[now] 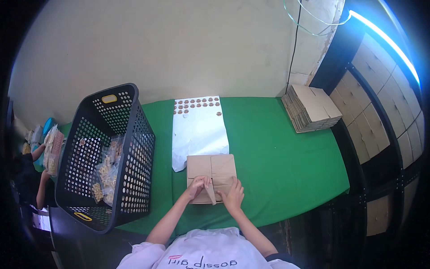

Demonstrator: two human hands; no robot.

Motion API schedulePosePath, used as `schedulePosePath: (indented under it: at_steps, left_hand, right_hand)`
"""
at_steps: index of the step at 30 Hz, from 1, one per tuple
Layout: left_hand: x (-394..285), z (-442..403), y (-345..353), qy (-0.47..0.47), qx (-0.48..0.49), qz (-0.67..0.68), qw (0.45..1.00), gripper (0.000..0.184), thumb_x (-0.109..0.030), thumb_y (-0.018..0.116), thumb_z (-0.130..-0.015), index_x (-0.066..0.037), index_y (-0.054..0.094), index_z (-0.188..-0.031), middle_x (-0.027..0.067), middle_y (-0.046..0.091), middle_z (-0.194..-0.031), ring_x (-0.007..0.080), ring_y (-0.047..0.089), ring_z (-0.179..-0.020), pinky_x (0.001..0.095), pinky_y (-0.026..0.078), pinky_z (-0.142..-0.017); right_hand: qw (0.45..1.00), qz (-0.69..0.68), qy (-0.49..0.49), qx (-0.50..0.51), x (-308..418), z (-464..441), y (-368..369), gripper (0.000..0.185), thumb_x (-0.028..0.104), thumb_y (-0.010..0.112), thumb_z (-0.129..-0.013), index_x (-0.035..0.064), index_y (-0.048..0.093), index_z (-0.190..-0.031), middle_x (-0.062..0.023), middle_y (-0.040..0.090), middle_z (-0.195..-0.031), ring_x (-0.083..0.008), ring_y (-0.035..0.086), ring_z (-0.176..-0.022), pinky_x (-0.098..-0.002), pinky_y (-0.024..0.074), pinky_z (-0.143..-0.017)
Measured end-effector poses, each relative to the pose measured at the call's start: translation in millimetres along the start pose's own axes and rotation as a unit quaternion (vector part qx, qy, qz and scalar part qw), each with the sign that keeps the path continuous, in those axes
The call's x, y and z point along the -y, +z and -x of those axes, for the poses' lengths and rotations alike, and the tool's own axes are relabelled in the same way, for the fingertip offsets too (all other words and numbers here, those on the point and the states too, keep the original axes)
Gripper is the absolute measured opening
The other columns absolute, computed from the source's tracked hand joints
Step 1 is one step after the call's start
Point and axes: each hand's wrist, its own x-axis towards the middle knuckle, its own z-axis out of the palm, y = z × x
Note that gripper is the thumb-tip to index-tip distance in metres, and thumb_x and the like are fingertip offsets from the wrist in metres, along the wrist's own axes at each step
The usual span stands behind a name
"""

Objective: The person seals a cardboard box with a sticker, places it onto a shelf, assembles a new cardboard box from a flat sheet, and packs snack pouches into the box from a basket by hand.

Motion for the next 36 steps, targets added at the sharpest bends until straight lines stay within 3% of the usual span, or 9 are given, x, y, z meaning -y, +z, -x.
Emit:
schedulePosePath:
  at_steps: [3, 6, 9, 10, 16, 19, 25, 30, 36]
  left_hand:
    - [17, -1, -13, 0.015, 0.003, -0.019, 1.000, 0.008, -0.010, 0.050, -0.073, -0.004, 0.053, -0.070, 0.0037, 0.054, -0.078, 0.0149, 0.050, -0.091, 0.0276, 0.039, -0.082]
    - [1, 6, 25, -0.029, -0.105, -0.107, 0.988, 0.023, -0.017, 0.061, -0.075, -0.001, 0.057, -0.092, 0.0080, 0.057, -0.092, 0.0212, 0.050, -0.099, 0.0342, 0.038, -0.089]
    - [10, -1, 32, 0.220, -0.106, -0.510, 0.825, 0.047, -0.025, 0.068, -0.073, 0.000, 0.051, -0.109, 0.0130, 0.054, -0.104, 0.0283, 0.047, -0.105, 0.0400, 0.036, -0.093]
    - [11, 0, 37, 0.214, -0.133, -0.537, 0.805, 0.050, -0.028, 0.068, -0.073, 0.000, 0.050, -0.111, 0.0167, 0.049, -0.112, 0.0331, 0.042, -0.108, 0.0423, 0.034, -0.095]
    - [9, 4, 53, 0.176, -0.166, -0.619, 0.747, 0.051, -0.029, 0.068, -0.072, -0.002, 0.049, -0.112, 0.0159, 0.043, -0.118, 0.0339, 0.037, -0.113, 0.0429, 0.034, -0.095]
    - [5, 6, 53, 0.186, -0.150, -0.613, 0.753, 0.044, -0.023, 0.066, -0.074, -0.002, 0.051, -0.109, 0.0154, 0.045, -0.116, 0.0331, 0.038, -0.113, 0.0429, 0.034, -0.095]
    - [-9, 29, 43, 0.190, -0.188, -0.557, 0.786, 0.031, -0.011, 0.061, -0.076, -0.003, 0.053, -0.104, 0.0137, 0.049, -0.114, 0.0317, 0.040, -0.115, 0.0415, 0.035, -0.095]
    - [-24, 37, 26, 0.075, -0.253, -0.695, 0.669, 0.073, -0.051, 0.056, -0.077, -0.005, 0.039, -0.131, 0.0120, 0.031, -0.140, 0.0343, 0.020, -0.132, 0.0530, 0.012, -0.105]
    - [-14, 46, 27, 0.031, -0.233, -0.756, 0.612, 0.079, -0.059, 0.049, -0.078, -0.006, 0.032, -0.135, 0.0125, 0.018, -0.146, 0.0344, 0.011, -0.134, 0.0538, 0.008, -0.105]
  right_hand:
    - [0.999, 0.041, 0.003, 0.010, 7, -2, -2, 0.081, 0.037, 0.071, -0.069, 0.0063, 0.028, -0.130, -0.0176, 0.037, -0.126, -0.0365, 0.042, -0.108, -0.0479, 0.0372, -0.086]
    - [0.999, 0.019, -0.037, 0.017, -4, -2, 0, 0.070, 0.034, 0.062, -0.077, 0.0067, 0.028, -0.132, -0.0178, 0.037, -0.127, -0.0359, 0.042, -0.107, -0.0472, 0.0368, -0.087]
    - [0.987, -0.133, -0.084, 0.039, -39, -11, 8, 0.056, 0.028, 0.051, -0.087, 0.0055, 0.029, -0.132, -0.0182, 0.038, -0.130, -0.0332, 0.041, -0.112, -0.0427, 0.0356, -0.091]
    - [0.973, -0.203, -0.098, 0.050, -46, -13, 8, 0.051, 0.027, 0.046, -0.090, 0.0050, 0.029, -0.133, -0.0182, 0.038, -0.130, -0.0319, 0.041, -0.115, -0.0409, 0.0350, -0.093]
    - [0.814, -0.535, 0.196, 0.114, -42, -19, -17, 0.061, 0.032, 0.056, -0.086, 0.0042, 0.029, -0.133, -0.0124, 0.043, -0.130, -0.0258, 0.038, -0.121, -0.0355, 0.0323, -0.098]
    - [0.933, -0.341, 0.053, 0.099, -51, -13, 15, 0.066, 0.034, 0.060, -0.083, -0.0002, 0.032, -0.131, -0.0161, 0.046, -0.126, -0.0255, 0.045, -0.115, -0.0344, 0.0360, -0.095]
    - [0.957, -0.259, 0.032, 0.130, -37, 10, -3, 0.069, 0.035, 0.059, -0.082, -0.0043, 0.031, -0.131, -0.0240, 0.052, -0.118, -0.0302, 0.053, -0.108, -0.0347, 0.0405, -0.091]
    - [0.963, -0.219, 0.019, 0.154, -42, 30, 1, 0.065, 0.036, 0.054, -0.085, -0.0028, 0.031, -0.131, -0.0258, 0.055, -0.112, -0.0333, 0.055, -0.106, -0.0357, 0.0416, -0.090]
    - [0.949, -0.241, 0.010, 0.203, -36, 21, -13, 0.063, 0.034, 0.053, -0.085, -0.0015, 0.030, -0.133, -0.0244, 0.053, -0.115, -0.0333, 0.055, -0.105, -0.0367, 0.0412, -0.090]
